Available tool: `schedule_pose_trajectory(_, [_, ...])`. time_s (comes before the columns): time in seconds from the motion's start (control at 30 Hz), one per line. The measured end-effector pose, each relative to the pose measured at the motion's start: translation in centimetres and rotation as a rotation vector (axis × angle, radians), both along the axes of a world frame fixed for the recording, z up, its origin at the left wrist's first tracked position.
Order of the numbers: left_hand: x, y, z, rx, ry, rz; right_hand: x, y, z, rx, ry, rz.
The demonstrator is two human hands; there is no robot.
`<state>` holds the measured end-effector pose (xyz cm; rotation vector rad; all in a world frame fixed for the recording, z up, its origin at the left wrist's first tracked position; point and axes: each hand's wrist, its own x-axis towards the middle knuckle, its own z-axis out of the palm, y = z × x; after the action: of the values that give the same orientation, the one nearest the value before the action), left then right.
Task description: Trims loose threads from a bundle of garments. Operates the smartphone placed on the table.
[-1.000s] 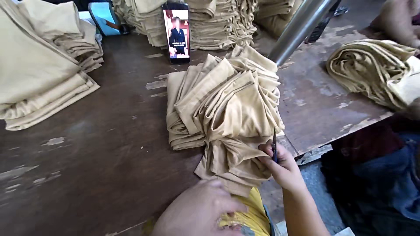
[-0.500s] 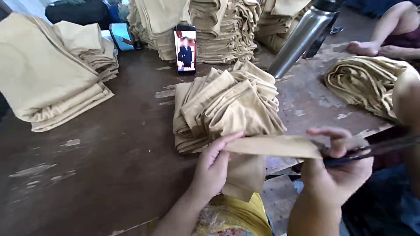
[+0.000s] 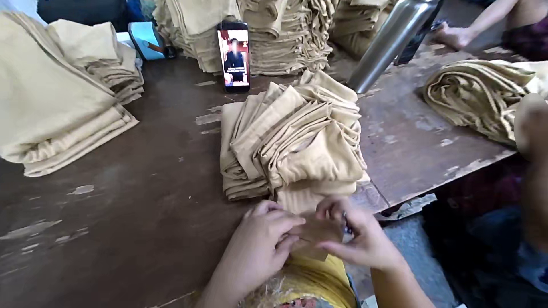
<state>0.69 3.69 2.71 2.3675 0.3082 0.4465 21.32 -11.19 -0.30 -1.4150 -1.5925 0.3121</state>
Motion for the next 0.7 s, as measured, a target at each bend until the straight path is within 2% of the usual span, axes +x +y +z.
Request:
schedule_pose_trajectory(0.1, [0.1,-0.7,-1.5,0.055,0.107,0.060,-0.9,-1.2,-2.2,-0.078,0.023,0.030])
schedule_pose_trajectory(0.27, [1.1,-1.5,-3.1,0.110,0.002,0.210,-1.0,-1.3,-2.0,-0.005,0.184,0.061])
schedule_pose_trajectory(0.43, [1.1,-1.6,-3.3,0.117,-0.025,0.201,-0.9,-0.9,-1.4,-0.169,-0.007,0.028])
schedule_pose_trajectory(0.57, [1.1,-2.0,-3.4,0.136,-0.096,0.278,-0.7,-1.0,-1.2,-0.029,0.196,0.086])
schedule_pose_trajectory(0.7, [1.5,-2.2,-3.5,0.098,-0.265,0.398,-0.2,-0.9,0.4,0.191,0.314,-0.007])
